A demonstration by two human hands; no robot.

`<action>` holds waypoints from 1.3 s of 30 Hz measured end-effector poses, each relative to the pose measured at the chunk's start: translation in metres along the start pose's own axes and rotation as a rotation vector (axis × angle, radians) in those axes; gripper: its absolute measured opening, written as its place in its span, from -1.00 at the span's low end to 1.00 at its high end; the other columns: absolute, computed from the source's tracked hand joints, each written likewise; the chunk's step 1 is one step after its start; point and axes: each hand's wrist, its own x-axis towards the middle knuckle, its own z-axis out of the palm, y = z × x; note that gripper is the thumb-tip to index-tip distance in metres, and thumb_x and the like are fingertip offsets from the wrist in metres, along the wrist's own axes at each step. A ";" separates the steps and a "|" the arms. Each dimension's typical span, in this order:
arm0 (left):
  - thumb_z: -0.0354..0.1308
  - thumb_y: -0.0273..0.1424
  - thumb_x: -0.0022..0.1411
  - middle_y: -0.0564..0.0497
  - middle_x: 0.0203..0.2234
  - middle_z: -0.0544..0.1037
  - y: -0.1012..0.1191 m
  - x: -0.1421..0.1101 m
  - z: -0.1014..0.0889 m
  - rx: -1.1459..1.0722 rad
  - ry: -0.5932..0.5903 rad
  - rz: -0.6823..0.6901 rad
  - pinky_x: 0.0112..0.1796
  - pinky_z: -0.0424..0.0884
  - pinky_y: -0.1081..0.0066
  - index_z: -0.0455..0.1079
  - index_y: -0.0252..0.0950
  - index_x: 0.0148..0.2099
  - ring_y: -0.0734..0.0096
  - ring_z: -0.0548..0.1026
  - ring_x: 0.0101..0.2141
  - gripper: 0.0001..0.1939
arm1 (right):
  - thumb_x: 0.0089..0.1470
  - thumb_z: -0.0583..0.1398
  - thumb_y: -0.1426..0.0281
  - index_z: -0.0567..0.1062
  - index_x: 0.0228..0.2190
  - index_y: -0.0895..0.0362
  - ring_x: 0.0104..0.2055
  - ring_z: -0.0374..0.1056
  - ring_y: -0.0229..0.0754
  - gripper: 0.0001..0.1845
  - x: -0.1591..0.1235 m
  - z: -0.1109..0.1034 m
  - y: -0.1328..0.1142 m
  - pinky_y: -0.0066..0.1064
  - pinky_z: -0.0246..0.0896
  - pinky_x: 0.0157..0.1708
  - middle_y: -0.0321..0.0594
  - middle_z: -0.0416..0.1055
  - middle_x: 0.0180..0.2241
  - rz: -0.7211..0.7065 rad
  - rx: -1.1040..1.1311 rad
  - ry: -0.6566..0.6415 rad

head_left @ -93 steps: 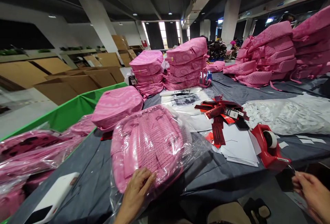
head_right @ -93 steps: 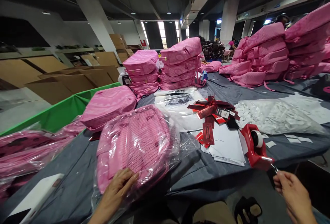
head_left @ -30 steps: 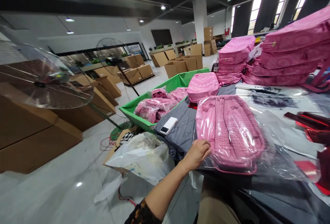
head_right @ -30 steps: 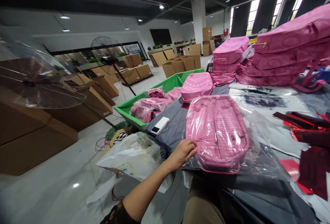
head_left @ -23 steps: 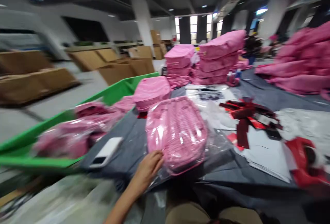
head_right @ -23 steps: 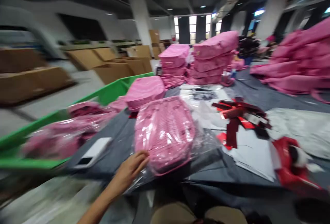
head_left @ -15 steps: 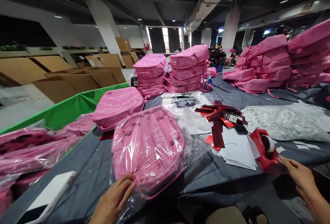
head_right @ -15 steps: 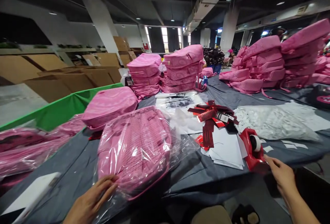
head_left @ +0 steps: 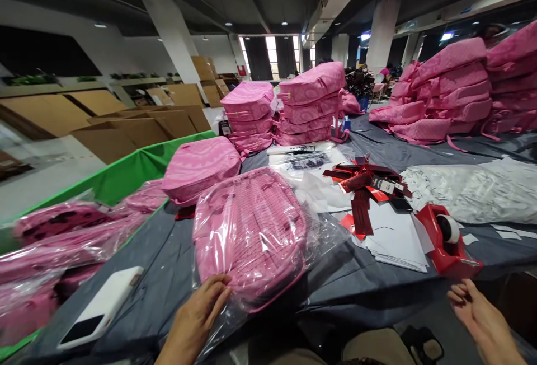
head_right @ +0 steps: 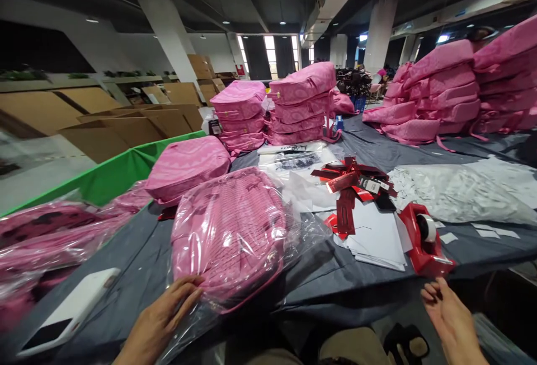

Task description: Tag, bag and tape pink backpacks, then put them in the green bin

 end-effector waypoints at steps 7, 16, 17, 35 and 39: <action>-0.09 -0.24 0.49 -0.08 -0.23 0.61 0.027 -0.005 -0.006 0.043 -0.074 -0.047 -0.12 0.49 0.36 0.48 -0.25 -0.25 0.31 0.58 -0.20 -0.63 | 0.13 0.16 -0.18 0.30 -0.46 0.04 -0.54 0.05 -0.29 -0.45 -0.077 0.169 -0.015 -0.41 0.18 -0.55 -0.37 0.11 -0.54 0.068 -0.164 -1.068; 0.09 -0.34 0.47 -0.10 -0.12 0.59 0.018 0.003 -0.004 0.158 -0.134 -0.033 -0.01 0.41 0.35 0.49 -0.31 -0.16 0.29 0.53 -0.10 -0.80 | 0.17 0.09 0.38 0.33 -0.47 0.05 -0.46 0.30 -0.19 -0.83 -0.125 0.386 -0.089 -0.32 -0.10 -0.45 -0.27 0.41 -0.46 -1.347 -0.840 -1.724; 0.09 -0.34 0.47 -0.10 -0.12 0.59 0.019 0.003 -0.003 0.161 -0.133 -0.031 -0.01 0.41 0.35 0.49 -0.32 -0.16 0.29 0.53 -0.11 -0.79 | 0.13 0.13 0.41 0.34 -0.47 0.04 -0.45 0.32 -0.18 -0.87 -0.124 0.398 -0.089 -0.32 -0.11 -0.45 -0.28 0.42 -0.47 -1.361 -0.907 -1.712; 0.11 -0.43 0.42 -0.08 -0.16 0.58 0.020 0.004 0.004 0.100 -0.130 -0.107 0.01 0.40 0.30 0.47 -0.29 -0.19 0.28 0.51 -0.10 -0.87 | -0.06 0.33 0.33 0.36 -0.39 0.03 -0.44 0.45 -0.06 -0.76 -0.148 0.399 -0.048 -0.37 -0.14 -0.50 -0.28 0.50 -0.48 -1.282 -0.896 -1.483; 0.24 -0.40 0.30 -0.02 -0.22 0.61 0.011 0.010 -0.007 -0.189 -0.068 -0.256 -0.07 0.43 0.36 0.49 -0.28 -0.25 0.33 0.54 -0.18 -0.94 | 0.21 0.18 0.16 0.36 -0.43 0.04 -0.48 0.41 -0.09 -0.73 -0.137 0.380 -0.044 -0.34 -0.02 -0.49 -0.22 0.46 -0.51 -1.289 -0.784 -1.325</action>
